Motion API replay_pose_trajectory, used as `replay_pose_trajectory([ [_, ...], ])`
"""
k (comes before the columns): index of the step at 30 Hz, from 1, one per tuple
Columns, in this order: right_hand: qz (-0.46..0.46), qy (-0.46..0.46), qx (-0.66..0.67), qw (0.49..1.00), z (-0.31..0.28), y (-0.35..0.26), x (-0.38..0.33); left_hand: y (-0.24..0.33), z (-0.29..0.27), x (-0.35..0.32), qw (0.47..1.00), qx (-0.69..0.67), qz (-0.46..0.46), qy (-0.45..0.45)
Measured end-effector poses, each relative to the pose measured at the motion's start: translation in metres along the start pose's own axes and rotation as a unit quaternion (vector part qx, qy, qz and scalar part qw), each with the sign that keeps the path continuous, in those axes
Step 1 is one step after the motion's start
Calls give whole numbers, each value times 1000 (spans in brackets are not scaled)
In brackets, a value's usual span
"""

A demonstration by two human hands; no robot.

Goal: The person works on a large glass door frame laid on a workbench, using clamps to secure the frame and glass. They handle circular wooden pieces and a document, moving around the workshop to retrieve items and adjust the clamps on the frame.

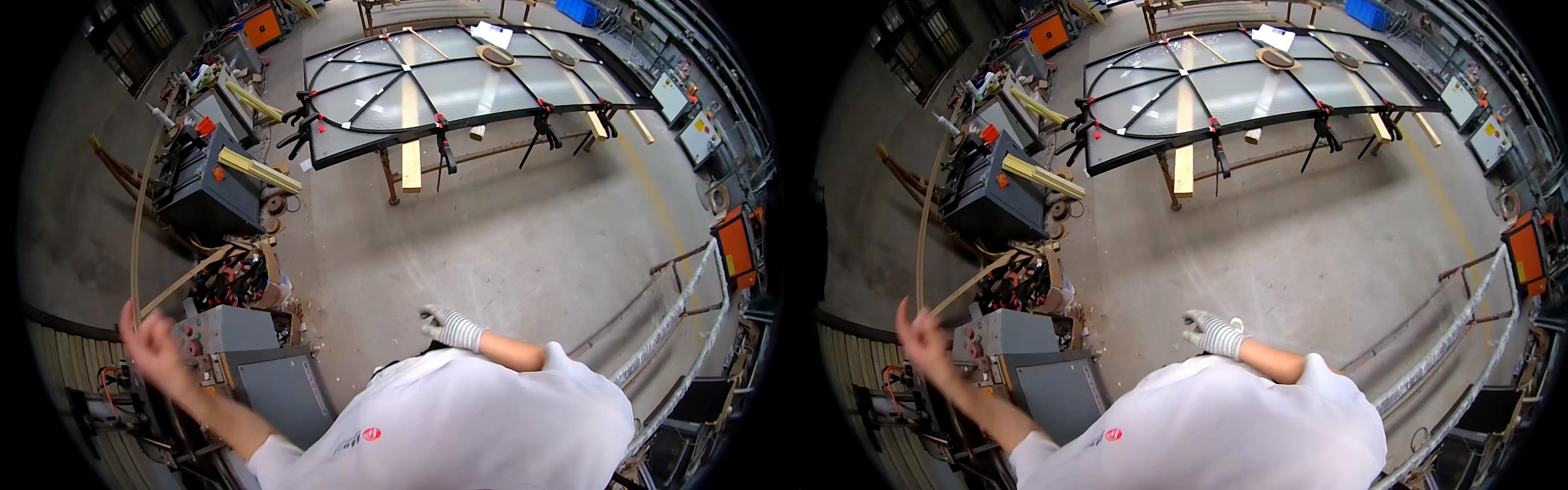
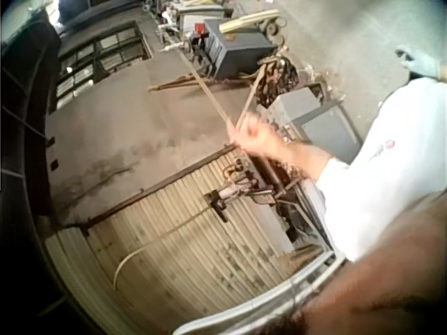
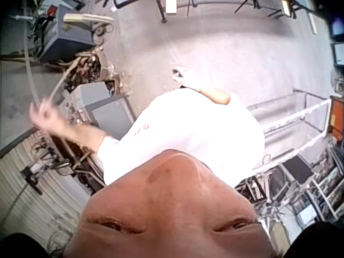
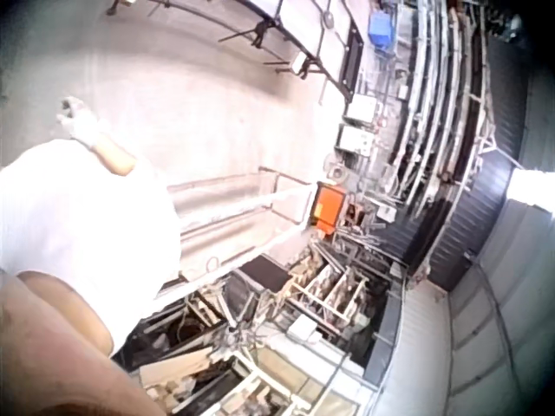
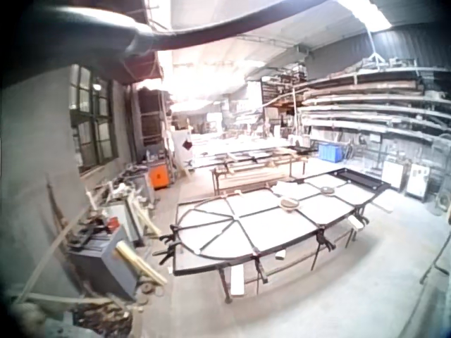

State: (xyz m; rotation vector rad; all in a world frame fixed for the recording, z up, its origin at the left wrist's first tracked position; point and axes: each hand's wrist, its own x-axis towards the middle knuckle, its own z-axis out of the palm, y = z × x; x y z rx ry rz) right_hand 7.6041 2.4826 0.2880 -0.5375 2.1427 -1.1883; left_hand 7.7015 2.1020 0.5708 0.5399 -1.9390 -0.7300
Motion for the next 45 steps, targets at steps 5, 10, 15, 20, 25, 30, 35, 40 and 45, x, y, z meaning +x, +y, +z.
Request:
replay_pose_trajectory([
  [5,57,123,105,985,-91,74,-9,66,209,-37,948,-41,-72,-308],
  [10,121,202,285,929,-150,145,8,90,361,-90,845,37,52,-531],
  [15,156,183,358,902,-200,155,42,64,489,-137,676,-35,-198,-708],
  [20,164,212,314,911,-249,152,117,9,607,-169,616,-35,-319,-719],
  [25,153,212,255,931,-295,182,222,-46,714,-190,566,-8,-318,-760],
  [30,193,204,180,943,-321,228,322,-52,762,-202,549,-34,-298,-780],
  [35,229,73,132,962,-330,208,419,-92,765,-225,526,-18,-400,-750],
  [40,177,20,191,965,-309,260,454,-56,769,-212,503,-28,-440,-743],
  [45,178,-61,156,970,-390,159,435,-85,772,-268,618,-91,-426,-654],
])
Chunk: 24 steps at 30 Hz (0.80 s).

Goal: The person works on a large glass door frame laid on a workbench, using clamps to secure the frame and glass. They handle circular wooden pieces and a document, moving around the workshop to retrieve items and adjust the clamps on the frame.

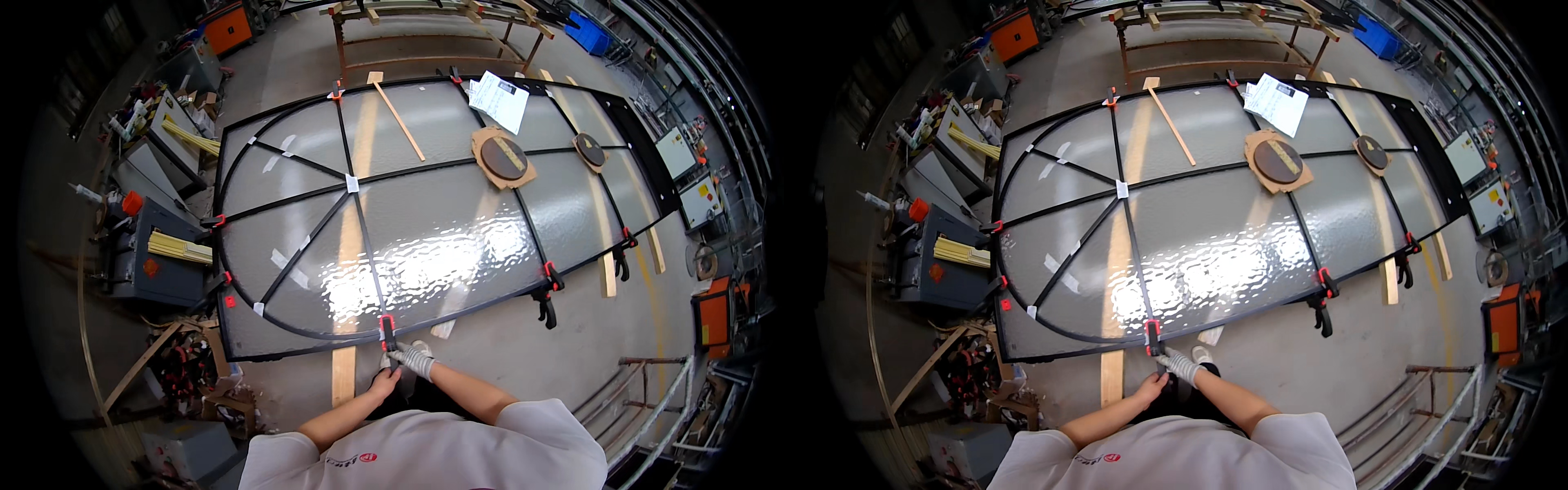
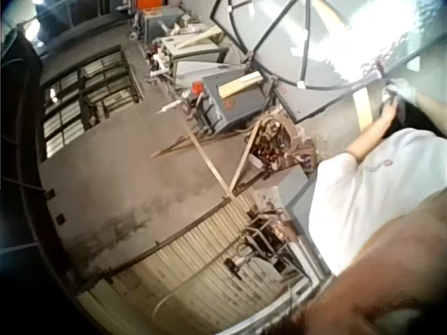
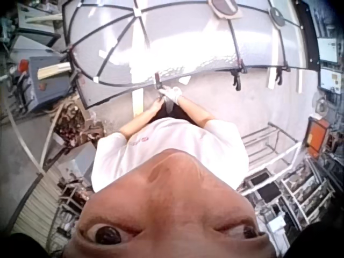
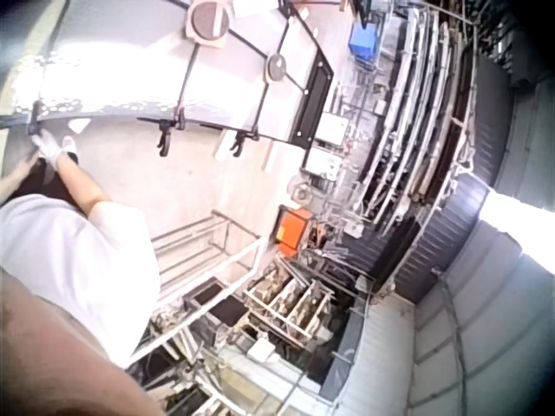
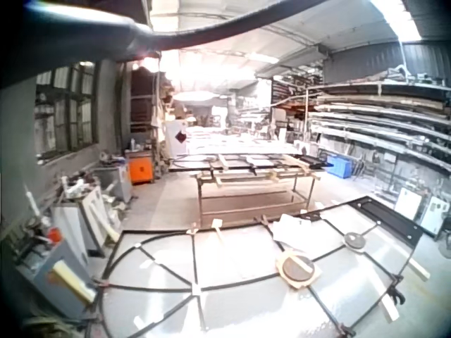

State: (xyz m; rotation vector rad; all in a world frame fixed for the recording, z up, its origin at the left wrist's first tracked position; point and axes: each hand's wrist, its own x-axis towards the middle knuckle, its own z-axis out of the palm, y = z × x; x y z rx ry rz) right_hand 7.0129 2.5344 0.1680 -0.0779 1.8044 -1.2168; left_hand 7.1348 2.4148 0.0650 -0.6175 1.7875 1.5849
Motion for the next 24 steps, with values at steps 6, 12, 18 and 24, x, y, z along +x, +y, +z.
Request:
replay_pose_trajectory([
  [6,-37,9,119,992,27,108,71,14,8,-11,998,21,19,62],
  [12,-103,28,40,993,24,104,65,17,15,-12,985,91,23,146],
  [18,-52,-28,120,991,8,72,43,25,19,-21,978,90,54,181],
  [24,0,79,-165,983,19,130,88,45,20,-27,981,99,-10,166],
])
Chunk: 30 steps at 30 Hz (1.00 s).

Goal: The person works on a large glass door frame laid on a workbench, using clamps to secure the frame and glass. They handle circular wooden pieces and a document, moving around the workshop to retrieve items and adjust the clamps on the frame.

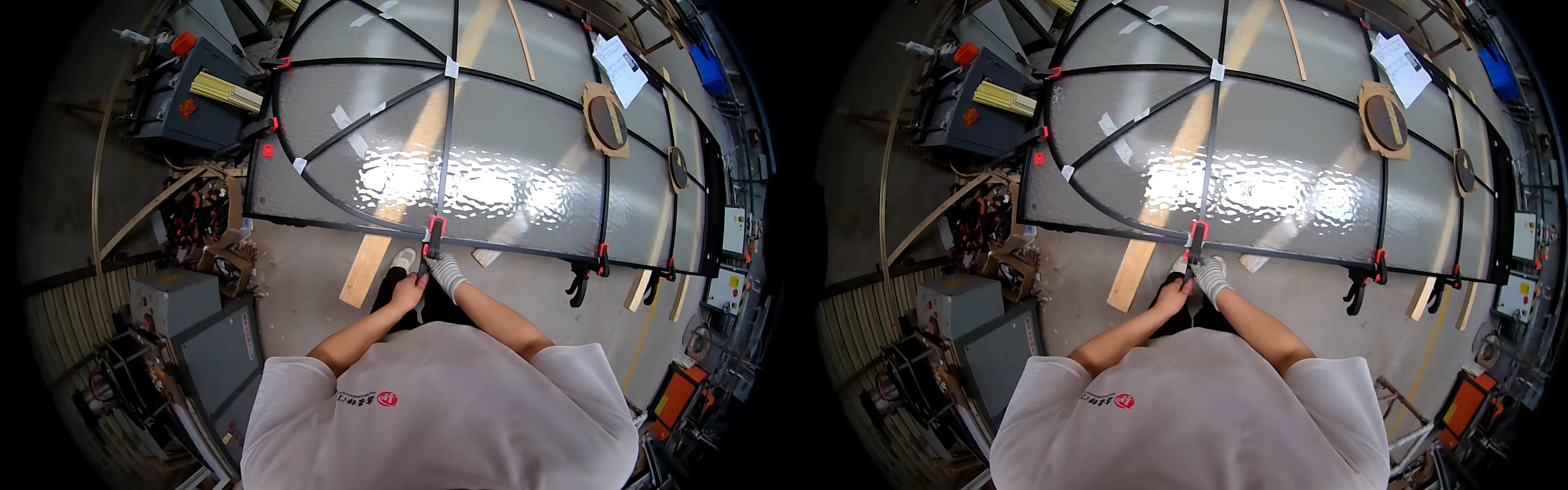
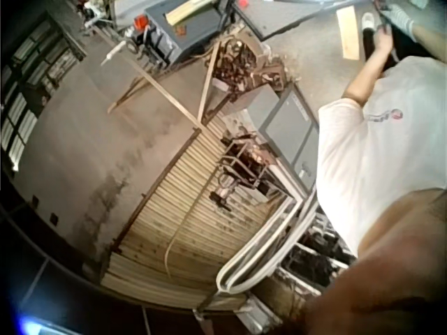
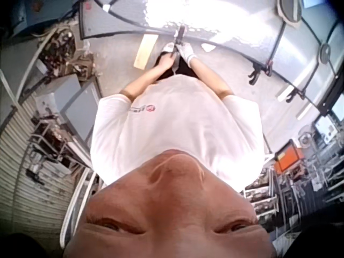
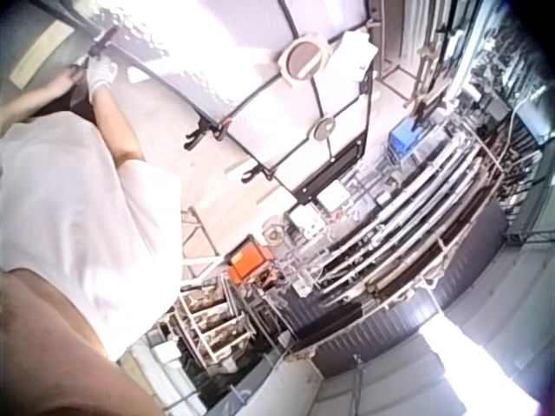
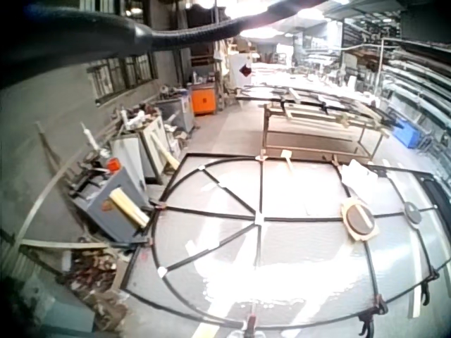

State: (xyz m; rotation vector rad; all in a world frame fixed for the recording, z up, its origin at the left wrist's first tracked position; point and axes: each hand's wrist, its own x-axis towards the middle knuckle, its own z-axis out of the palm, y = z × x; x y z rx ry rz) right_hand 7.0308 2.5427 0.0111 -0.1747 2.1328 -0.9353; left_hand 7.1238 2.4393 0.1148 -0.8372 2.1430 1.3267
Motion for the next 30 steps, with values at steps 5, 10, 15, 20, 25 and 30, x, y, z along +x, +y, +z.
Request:
replay_pose_trajectory([
  [5,3,50,84,995,-10,-23,-12,5,-1,-3,1000,-15,-18,-4],
  [10,48,-52,23,997,-9,-32,-1,0,19,-10,994,-79,-70,15],
  [15,96,-140,376,911,7,-61,-34,-6,-13,-39,999,-23,-26,16],
  [20,71,-88,256,960,-28,-129,-62,-26,-2,-35,996,-56,61,18],
  [25,-38,-67,-143,987,-4,-76,-57,-41,7,-49,987,-10,142,-75],
  [30,-6,50,32,998,2,-68,-89,-44,-9,-42,969,14,142,-200],
])
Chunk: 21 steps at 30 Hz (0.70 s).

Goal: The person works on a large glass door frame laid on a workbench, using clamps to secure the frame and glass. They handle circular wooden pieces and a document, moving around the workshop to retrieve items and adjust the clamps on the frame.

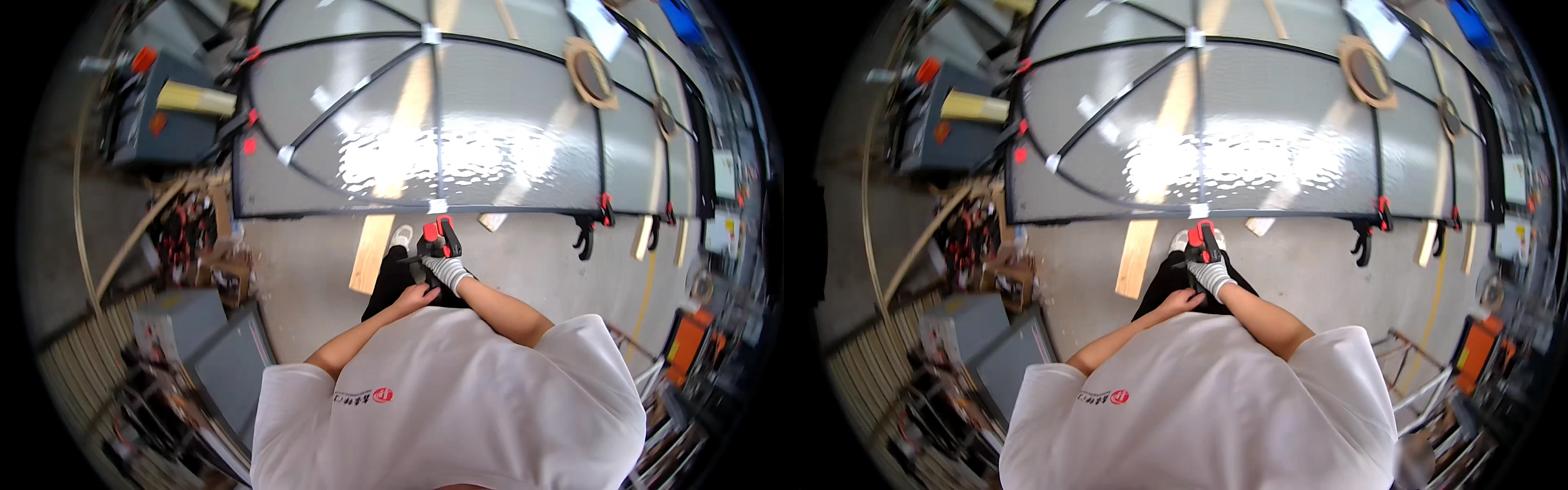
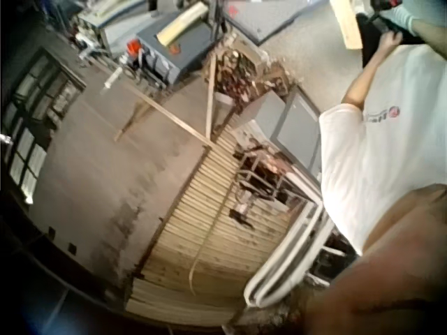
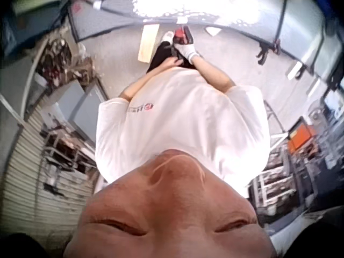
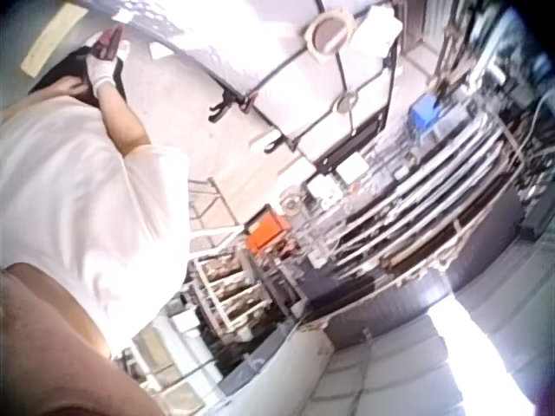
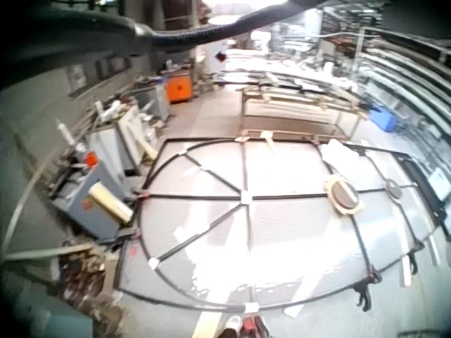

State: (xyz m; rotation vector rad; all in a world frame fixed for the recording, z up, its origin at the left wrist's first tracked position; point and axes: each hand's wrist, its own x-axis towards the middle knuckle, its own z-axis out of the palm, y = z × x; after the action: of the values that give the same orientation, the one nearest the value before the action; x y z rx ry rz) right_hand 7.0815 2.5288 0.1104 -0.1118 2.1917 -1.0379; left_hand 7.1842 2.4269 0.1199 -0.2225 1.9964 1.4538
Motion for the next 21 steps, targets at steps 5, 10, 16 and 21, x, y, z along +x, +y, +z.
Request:
replay_pose_trajectory([
  [5,170,113,241,949,-17,33,-30,3,-16,6,997,14,19,-75],
  [10,250,262,544,757,-18,71,-71,21,10,34,960,134,-9,-245],
  [16,247,298,691,610,-30,88,-131,61,36,56,898,384,106,-187],
  [21,237,210,621,717,-18,148,-175,61,49,74,859,468,3,-208],
])
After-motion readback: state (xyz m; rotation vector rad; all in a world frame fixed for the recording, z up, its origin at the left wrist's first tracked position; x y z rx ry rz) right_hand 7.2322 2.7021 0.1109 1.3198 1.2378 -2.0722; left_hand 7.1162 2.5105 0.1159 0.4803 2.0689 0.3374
